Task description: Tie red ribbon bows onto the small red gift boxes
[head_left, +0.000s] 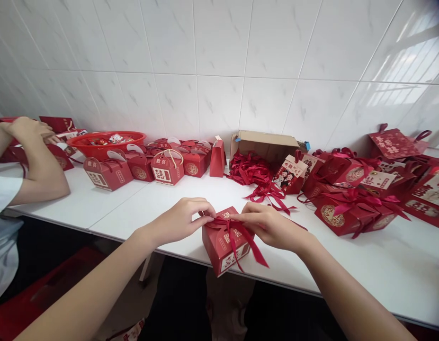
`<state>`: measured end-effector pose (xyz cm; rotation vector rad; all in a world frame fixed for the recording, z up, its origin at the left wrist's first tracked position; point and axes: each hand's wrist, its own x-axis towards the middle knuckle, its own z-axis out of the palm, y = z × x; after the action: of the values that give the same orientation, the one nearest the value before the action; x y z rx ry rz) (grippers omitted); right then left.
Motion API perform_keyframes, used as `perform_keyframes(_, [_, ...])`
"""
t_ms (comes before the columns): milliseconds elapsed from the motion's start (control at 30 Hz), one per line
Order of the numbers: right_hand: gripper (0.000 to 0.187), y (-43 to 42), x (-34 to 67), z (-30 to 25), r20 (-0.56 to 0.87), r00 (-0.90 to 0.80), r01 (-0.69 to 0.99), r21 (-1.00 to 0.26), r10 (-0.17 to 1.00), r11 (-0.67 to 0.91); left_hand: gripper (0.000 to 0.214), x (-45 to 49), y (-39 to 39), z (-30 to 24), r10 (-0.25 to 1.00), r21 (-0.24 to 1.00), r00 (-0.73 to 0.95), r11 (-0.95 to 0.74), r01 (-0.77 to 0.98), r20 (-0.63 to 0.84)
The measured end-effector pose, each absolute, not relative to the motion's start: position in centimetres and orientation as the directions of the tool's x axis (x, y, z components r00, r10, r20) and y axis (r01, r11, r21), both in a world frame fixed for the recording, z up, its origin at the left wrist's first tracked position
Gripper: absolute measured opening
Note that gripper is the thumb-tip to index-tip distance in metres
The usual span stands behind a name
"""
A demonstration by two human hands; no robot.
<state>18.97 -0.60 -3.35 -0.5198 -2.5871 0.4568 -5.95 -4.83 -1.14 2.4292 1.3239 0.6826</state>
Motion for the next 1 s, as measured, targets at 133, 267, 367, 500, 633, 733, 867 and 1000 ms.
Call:
perform_keyframes(133, [0.048,-0.5,18.7,-3.4,0.396,-0.826,0.239,-0.398,0.401,0.886,0.016,-5.6,-5.2,-1.4,0.854,0.598,0.450,-0.509,0.619,0.261])
perform_keyframes(267, [0.048,-0.4,18.5,-3.5,0.433,-0.819,0.203,-0.393,0.376,0.897,0.021,-5.4,-4.9,-1.9,0.866,0.643,0.468,-0.462,0.611,0.178])
perform_keyframes(367, [0.050,-0.4,18.4,-3.8,0.432,-0.821,0.207,-0.385,0.374,0.899,0.025,-5.7,-4.4,-2.4,0.876,0.603,0.455,-0.450,0.659,0.156])
perform_keyframes(500, [0.052,-0.5,18.3,-4.0,0.394,-0.827,0.239,-0.398,0.401,0.886,0.030,-5.8,-4.1,-2.7,0.884,0.687,0.456,-0.397,0.609,0.106])
perform_keyframes(633, [0.052,-0.6,18.0,-4.0,0.381,-0.826,0.252,-0.411,0.416,0.876,0.032,-5.0,-4.2,-2.9,0.883,0.908,0.462,-0.260,0.329,0.085])
perform_keyframes(733, [0.051,-0.7,17.9,-4.1,0.372,-0.822,0.263,-0.425,0.432,0.866,0.035,-4.7,-4.3,-3.0,0.915,0.935,0.399,-0.187,0.302,0.054])
perform_keyframes(867, [0.049,-0.5,18.0,-4.6,0.389,-0.817,0.255,-0.421,0.427,0.870,0.032,-5.1,-4.3,-3.1,0.930,0.811,0.358,-0.273,0.517,0.084])
perform_keyframes(1000, [0.048,-0.2,18.2,-5.0,0.421,-0.815,0.228,-0.398,0.399,0.888,0.022,-5.2,-4.3,-3.0,0.903,0.713,0.391,-0.393,0.580,0.179])
